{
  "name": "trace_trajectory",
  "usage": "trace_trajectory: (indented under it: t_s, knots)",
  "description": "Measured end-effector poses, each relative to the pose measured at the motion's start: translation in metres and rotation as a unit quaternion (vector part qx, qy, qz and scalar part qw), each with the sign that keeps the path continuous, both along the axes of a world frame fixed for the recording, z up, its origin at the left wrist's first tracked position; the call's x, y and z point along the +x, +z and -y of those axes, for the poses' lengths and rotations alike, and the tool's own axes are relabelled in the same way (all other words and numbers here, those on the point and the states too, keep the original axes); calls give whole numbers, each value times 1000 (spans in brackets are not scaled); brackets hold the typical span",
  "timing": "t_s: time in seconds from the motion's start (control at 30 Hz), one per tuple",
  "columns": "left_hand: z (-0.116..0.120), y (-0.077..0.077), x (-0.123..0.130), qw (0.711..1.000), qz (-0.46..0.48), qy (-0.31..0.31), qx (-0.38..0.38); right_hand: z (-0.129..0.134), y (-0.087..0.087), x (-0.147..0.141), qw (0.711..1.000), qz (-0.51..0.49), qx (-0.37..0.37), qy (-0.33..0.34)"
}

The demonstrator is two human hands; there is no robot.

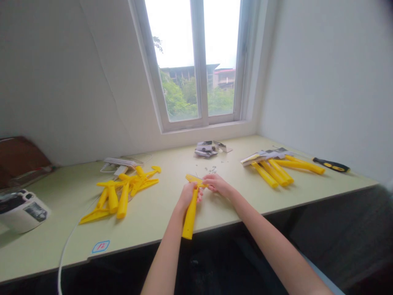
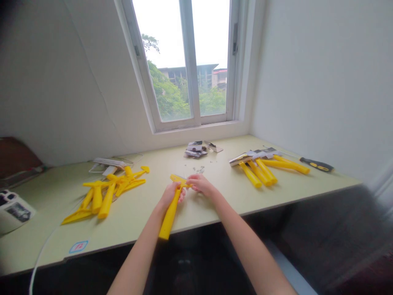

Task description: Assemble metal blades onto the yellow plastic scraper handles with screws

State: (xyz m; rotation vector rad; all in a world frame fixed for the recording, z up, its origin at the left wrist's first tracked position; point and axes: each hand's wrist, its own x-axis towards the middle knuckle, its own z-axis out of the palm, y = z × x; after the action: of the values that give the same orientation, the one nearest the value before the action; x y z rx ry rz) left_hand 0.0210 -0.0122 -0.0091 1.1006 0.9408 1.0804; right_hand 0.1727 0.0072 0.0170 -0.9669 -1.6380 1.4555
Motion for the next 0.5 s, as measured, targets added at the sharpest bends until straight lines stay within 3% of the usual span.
trace_trajectory:
  t_s: [0.17,0.27,0.37,0.43,0.5]
  knots:
    - [2,2,3,999,-26,47,-11,-2,-2,1,1000,-27,-7,-8]
    - [10,5,3,982,-96,161,25,-5,-5,1,998,-32,-4,-54]
    - [26,14,2,905,-269,293,152,-8,-8,1,997,-27,-3,-71]
    - [39,22,2,843,-386,265,264,-10,-9,1,997,-28,-3,-65]
    - [50,30,5,779,-494,192,333,-10,-9,2,998,-38,-3,-60]
